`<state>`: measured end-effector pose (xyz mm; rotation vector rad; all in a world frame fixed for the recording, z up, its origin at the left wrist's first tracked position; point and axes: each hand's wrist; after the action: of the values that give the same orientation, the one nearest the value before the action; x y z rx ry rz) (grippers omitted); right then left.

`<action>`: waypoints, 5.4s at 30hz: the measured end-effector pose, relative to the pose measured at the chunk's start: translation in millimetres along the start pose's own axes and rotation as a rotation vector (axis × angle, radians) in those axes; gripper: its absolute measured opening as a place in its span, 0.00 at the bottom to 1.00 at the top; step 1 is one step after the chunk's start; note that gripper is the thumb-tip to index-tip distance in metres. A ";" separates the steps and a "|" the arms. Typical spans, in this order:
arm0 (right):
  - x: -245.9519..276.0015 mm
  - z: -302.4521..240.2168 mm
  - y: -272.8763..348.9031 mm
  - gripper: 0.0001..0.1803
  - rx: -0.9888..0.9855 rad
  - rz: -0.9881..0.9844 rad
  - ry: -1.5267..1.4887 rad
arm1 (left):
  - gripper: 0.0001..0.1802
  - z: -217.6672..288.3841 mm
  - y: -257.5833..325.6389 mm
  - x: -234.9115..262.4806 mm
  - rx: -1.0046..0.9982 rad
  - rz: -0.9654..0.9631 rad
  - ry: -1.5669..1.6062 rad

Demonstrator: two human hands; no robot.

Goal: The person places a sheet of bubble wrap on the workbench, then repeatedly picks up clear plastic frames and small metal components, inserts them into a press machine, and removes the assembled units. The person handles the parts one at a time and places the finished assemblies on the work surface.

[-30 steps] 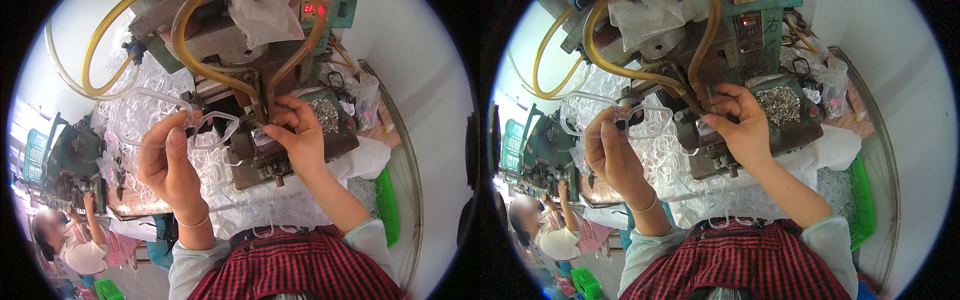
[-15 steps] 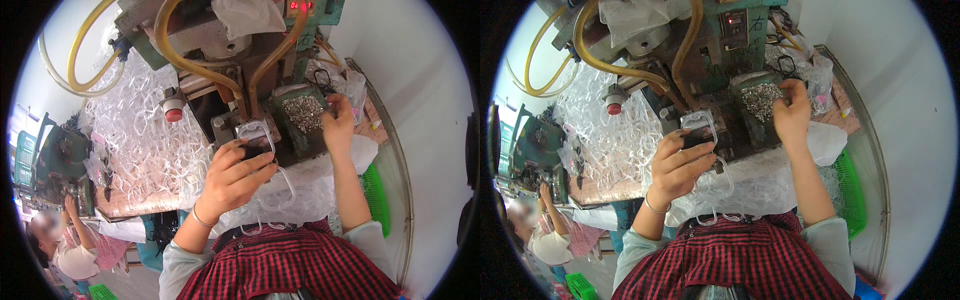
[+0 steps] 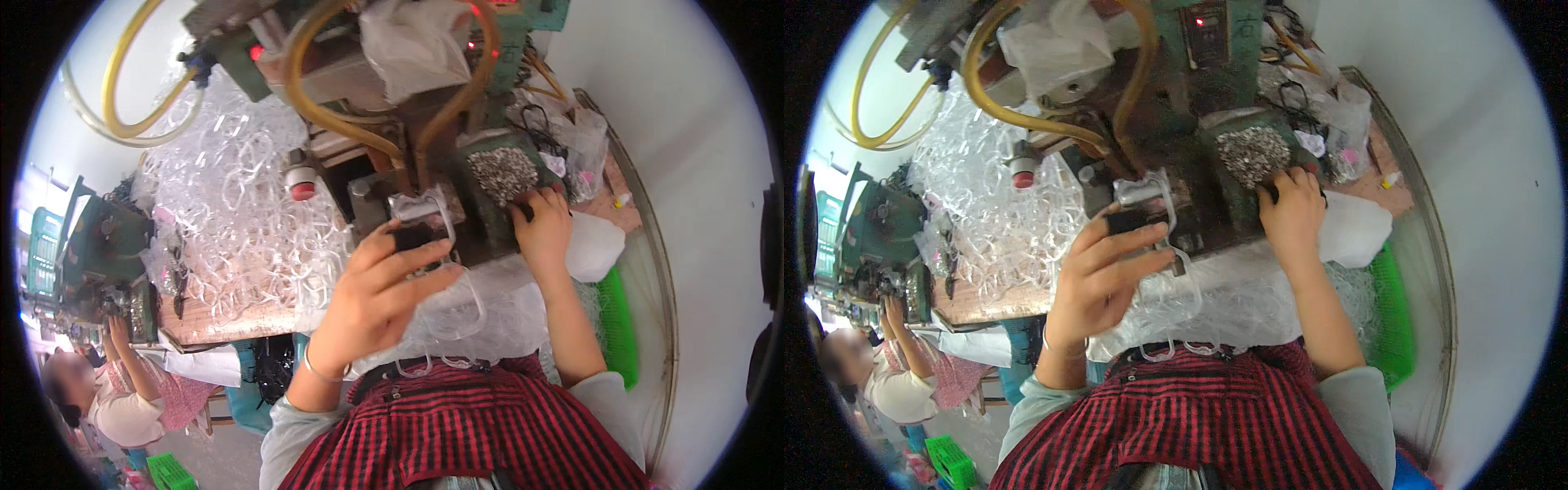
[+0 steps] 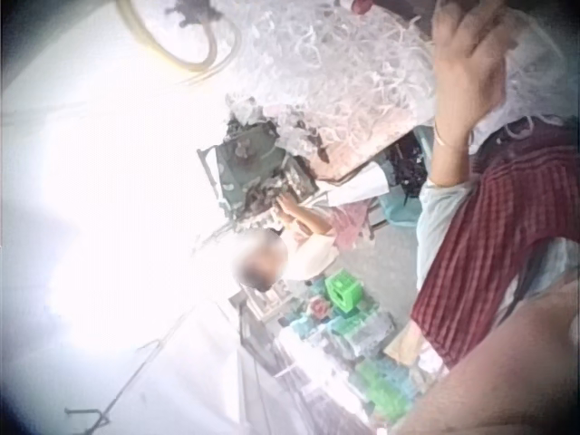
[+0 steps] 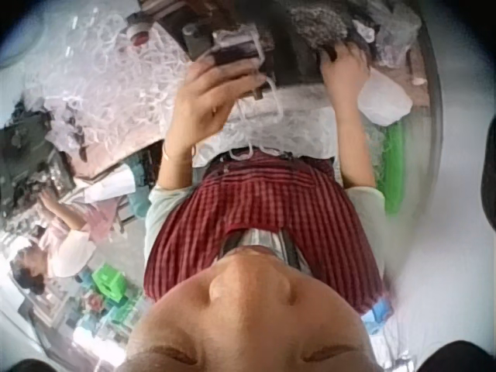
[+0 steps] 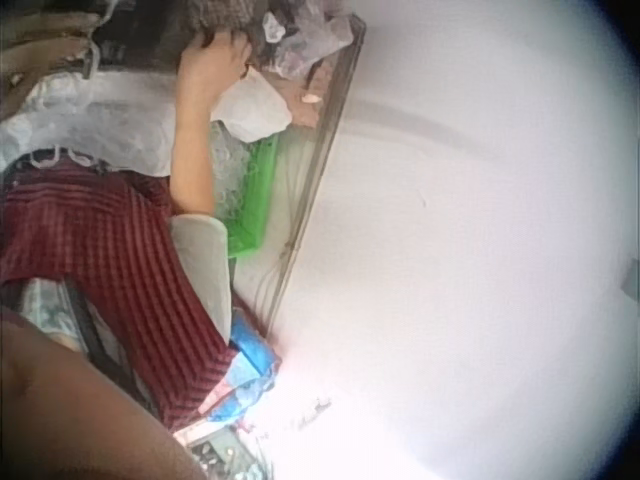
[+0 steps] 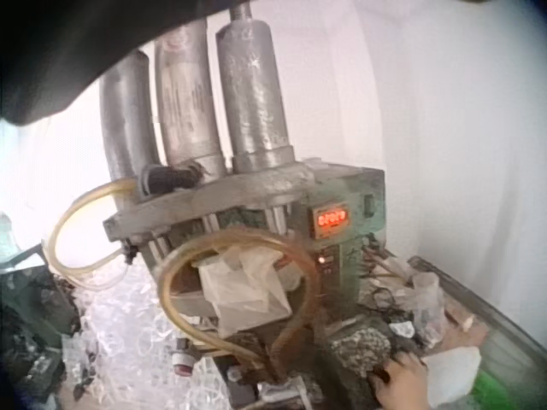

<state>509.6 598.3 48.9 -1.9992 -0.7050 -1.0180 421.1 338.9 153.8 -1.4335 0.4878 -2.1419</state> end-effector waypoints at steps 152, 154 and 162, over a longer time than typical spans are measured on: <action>-6.7 -3.9 2.5 0.06 0.075 0.020 0.033 | 0.15 -35.6 8.9 -40.7 -0.147 0.315 -0.060; -9.2 3.4 1.4 0.06 0.016 0.028 -0.080 | 0.14 -33.5 5.2 -35.3 -0.169 0.257 -0.082; -15.2 57.9 -35.0 0.10 -0.047 0.096 -0.468 | 0.15 -39.8 3.9 -23.2 -0.228 0.193 0.057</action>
<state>499.6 663.4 27.2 -2.3158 -0.8225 -0.5143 392.3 350.0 119.4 -1.3834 0.8791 -2.0276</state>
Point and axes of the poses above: each hand's wrist, its own y-axis away from the middle knuckle, its own x-axis out of the back of the hand, z = x × y, and after that the axes turned 9 degrees about -z, right-handed
